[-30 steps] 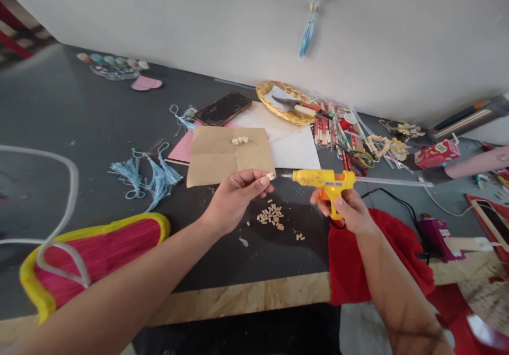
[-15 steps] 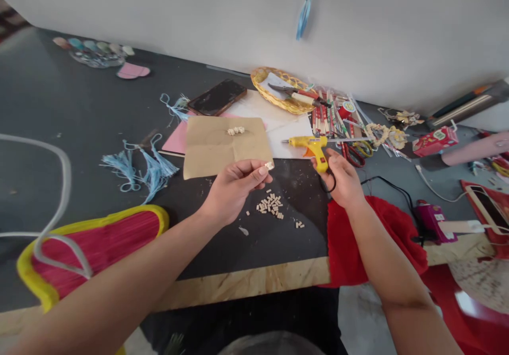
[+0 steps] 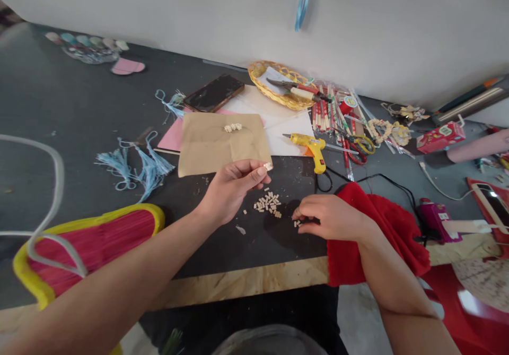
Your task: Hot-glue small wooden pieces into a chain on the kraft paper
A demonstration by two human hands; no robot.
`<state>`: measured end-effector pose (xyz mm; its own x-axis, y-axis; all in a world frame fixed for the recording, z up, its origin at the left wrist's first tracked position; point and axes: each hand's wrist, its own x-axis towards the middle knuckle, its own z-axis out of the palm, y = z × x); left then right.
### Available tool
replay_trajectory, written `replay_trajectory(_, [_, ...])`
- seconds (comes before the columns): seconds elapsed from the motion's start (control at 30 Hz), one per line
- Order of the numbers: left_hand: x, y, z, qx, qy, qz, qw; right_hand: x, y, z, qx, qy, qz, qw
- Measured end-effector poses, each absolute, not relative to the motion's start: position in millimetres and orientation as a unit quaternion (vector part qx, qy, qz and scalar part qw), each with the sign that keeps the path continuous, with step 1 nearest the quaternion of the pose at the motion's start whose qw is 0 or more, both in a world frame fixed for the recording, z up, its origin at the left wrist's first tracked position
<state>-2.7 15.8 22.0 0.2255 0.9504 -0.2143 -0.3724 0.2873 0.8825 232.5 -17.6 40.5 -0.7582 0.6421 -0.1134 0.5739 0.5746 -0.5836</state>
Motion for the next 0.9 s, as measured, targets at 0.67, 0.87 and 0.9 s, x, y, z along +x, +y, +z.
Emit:
replay_trajectory(0.67, [2.0, -0.1, 21.1, 0.473, 0.393, 0.332, 0.715, 217.2, -17.2, 26.2, -0.392, -0.812, 0.202, 0.382])
replay_trajectory(0.87, [7.6, -6.0, 22.6, 0.491, 0.368, 0.307, 0.727, 206.7, -24.4, 27.0, -0.345, -0.802, 0.183, 0.452])
replay_trajectory(0.9, [8.3, -6.7, 23.0, 0.487, 0.365, 0.307, 0.732, 205.8, -25.0, 26.1, -0.341, -0.803, 0.187, 0.452])
